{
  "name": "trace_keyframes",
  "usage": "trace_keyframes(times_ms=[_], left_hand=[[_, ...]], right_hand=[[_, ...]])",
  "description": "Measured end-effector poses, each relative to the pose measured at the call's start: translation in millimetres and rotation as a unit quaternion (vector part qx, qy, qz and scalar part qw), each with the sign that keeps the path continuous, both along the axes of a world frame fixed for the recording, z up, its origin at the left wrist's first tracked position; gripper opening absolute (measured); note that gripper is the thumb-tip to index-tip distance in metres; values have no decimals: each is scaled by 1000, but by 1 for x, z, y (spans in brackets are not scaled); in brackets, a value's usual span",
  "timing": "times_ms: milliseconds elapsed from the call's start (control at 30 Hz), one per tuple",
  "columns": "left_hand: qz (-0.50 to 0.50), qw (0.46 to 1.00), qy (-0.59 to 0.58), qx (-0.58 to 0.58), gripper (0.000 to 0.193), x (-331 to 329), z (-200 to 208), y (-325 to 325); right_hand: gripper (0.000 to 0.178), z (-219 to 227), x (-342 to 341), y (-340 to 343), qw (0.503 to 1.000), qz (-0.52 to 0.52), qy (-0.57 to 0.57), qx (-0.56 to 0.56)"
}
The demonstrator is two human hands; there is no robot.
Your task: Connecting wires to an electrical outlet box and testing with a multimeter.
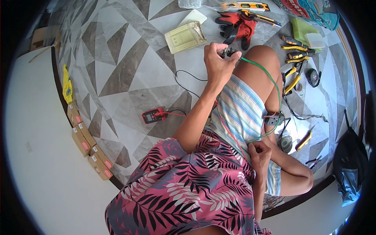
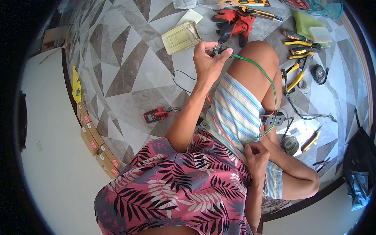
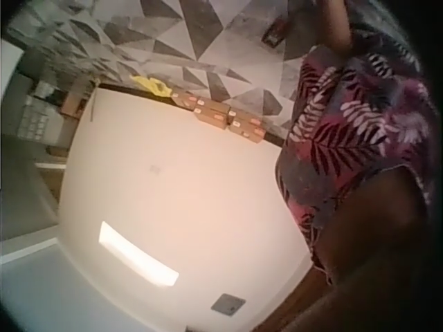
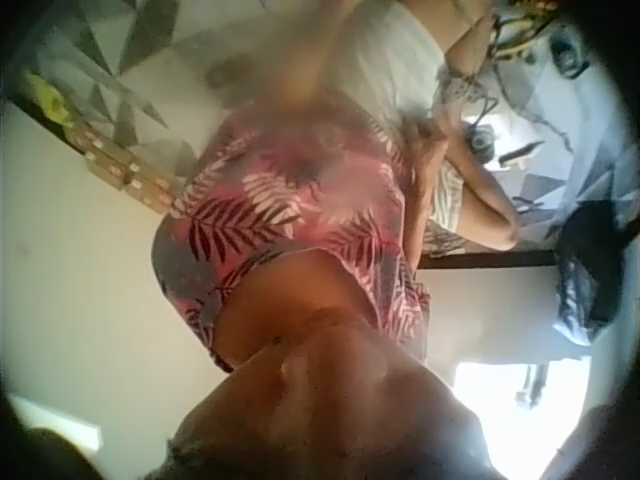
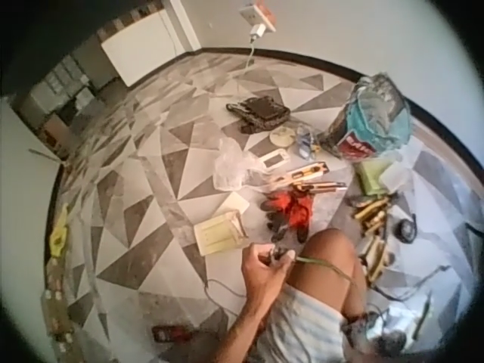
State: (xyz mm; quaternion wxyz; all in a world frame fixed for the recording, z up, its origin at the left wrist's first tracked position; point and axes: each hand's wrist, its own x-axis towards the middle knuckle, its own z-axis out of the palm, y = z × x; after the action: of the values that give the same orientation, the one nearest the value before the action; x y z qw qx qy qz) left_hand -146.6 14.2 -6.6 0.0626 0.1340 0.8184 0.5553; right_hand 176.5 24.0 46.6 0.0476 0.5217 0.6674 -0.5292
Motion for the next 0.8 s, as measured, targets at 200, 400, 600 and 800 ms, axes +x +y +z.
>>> trace_keyframes(times_ms=[200, 400, 600, 800], left_hand=[[1, 1000, -16, -6, 46, 0, 0, 4], [18, 995, 101, -1, 47, -2, -13, 8], [16, 998, 65, 15, 45, 0, -3, 5], [-3, 995, 84, -57, 41, -7, 13, 3]], right_hand=[[18, -3, 2, 0, 1000, -5, 3, -8], [14, 0, 1, 1, 1000, -2, 6, -11], [15, -5, 3, 2, 1000, 7, 16, -12], [15, -1, 0, 2, 1000, -2, 1, -9]])
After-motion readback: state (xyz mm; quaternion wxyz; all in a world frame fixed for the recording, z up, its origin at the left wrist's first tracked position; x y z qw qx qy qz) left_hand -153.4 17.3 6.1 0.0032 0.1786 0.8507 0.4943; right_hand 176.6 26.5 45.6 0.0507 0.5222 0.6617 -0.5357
